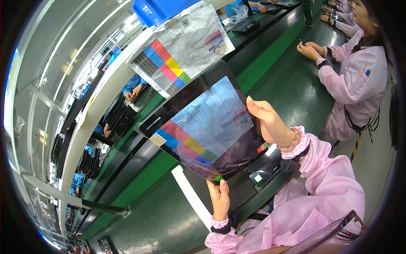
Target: Checking components and assembling parts for electronic tablet devices on a factory line.
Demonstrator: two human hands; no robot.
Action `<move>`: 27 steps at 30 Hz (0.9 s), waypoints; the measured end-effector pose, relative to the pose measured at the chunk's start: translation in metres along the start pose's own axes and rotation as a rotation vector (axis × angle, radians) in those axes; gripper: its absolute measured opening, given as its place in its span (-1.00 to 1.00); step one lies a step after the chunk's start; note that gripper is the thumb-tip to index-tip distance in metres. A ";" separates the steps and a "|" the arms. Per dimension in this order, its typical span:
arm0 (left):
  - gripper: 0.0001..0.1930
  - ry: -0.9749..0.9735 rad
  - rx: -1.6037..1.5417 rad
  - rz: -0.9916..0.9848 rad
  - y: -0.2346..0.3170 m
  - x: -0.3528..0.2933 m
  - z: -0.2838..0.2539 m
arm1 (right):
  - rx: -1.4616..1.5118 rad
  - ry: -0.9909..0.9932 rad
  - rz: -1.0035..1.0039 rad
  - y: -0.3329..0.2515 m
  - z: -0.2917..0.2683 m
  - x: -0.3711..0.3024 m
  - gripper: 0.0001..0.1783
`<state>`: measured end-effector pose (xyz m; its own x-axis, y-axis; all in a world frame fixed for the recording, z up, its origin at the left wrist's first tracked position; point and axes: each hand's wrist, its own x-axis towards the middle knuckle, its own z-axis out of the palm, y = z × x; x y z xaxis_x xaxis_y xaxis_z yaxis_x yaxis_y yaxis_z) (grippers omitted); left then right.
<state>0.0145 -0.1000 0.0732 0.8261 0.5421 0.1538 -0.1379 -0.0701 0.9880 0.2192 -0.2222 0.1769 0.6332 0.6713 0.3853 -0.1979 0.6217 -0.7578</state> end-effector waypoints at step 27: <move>-0.61 0.034 -0.030 -0.036 0.004 -0.002 0.003 | 0.077 -0.034 0.024 -0.002 0.001 -0.002 -0.51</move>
<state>0.0136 -0.1035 0.0768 0.8116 0.5723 0.1172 -0.1255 -0.0251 0.9918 0.2176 -0.2238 0.1781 0.6021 0.6988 0.3863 -0.2703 0.6336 -0.7249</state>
